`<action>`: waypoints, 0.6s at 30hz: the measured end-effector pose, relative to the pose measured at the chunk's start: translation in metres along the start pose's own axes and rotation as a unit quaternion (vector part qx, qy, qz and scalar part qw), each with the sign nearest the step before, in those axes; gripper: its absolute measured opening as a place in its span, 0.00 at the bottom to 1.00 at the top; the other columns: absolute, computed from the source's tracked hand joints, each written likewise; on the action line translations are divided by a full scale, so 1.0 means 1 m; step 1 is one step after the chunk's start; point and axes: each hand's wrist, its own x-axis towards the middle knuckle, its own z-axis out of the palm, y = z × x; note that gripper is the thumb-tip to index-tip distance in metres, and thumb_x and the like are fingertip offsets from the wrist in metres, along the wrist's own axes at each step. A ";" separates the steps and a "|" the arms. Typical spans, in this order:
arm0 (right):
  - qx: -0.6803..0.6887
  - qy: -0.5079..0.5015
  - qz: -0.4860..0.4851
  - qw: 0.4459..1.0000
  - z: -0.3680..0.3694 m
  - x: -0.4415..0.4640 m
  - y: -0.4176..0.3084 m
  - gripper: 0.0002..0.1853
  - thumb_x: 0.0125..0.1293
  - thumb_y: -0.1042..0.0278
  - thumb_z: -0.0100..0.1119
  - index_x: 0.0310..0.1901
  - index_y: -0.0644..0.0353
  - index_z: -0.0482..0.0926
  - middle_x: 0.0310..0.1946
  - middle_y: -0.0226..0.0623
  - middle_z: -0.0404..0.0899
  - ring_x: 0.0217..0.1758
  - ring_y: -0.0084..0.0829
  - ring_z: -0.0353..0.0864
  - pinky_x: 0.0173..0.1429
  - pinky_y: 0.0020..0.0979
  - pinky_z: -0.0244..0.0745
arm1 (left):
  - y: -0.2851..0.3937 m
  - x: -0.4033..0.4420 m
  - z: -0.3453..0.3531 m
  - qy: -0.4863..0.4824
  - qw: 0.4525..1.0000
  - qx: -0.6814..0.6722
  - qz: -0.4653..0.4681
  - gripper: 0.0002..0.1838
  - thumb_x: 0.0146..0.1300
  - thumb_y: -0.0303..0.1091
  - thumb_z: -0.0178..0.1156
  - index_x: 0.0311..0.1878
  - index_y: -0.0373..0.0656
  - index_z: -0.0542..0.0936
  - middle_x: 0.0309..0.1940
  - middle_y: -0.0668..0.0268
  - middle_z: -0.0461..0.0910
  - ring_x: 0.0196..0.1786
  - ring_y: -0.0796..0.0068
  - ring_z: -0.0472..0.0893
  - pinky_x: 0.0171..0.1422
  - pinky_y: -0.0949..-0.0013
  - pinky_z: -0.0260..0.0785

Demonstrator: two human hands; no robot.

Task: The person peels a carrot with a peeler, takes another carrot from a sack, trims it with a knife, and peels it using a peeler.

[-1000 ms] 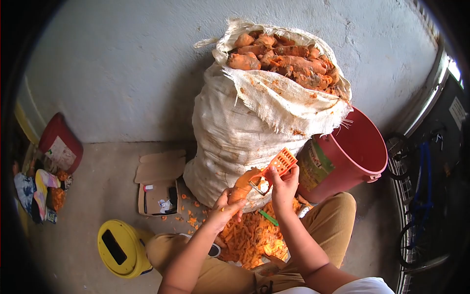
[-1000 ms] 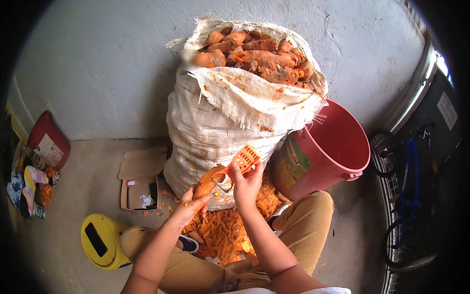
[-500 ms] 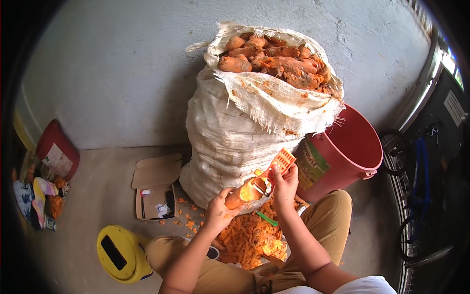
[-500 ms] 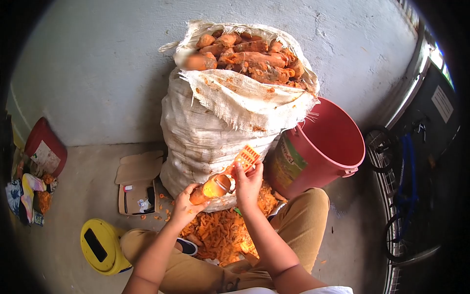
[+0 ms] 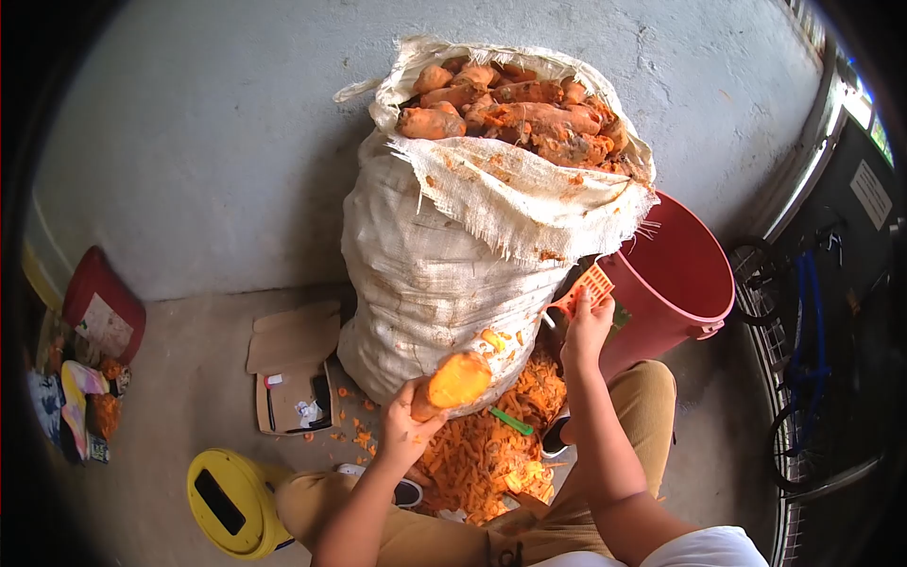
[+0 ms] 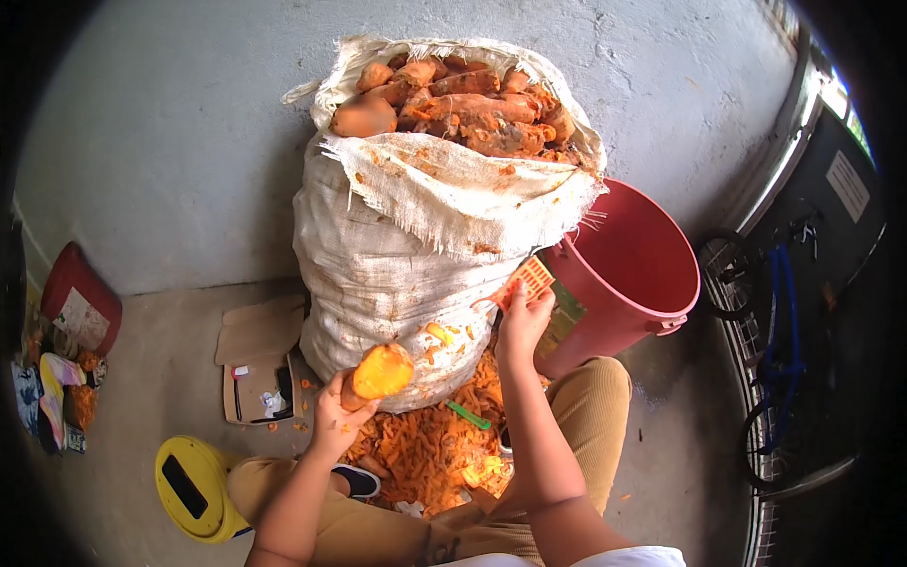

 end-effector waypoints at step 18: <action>0.012 -0.010 -0.022 1.000 -0.010 -0.023 0.002 0.08 0.62 0.72 0.49 0.36 0.62 0.61 0.30 0.34 0.71 0.28 0.19 0.71 0.31 0.21 0.70 | -0.011 0.003 -0.003 0.072 0.988 0.139 0.019 0.23 0.41 0.27 0.65 0.44 0.40 0.71 0.36 0.58 0.75 0.39 0.61 0.76 0.44 0.67 0.67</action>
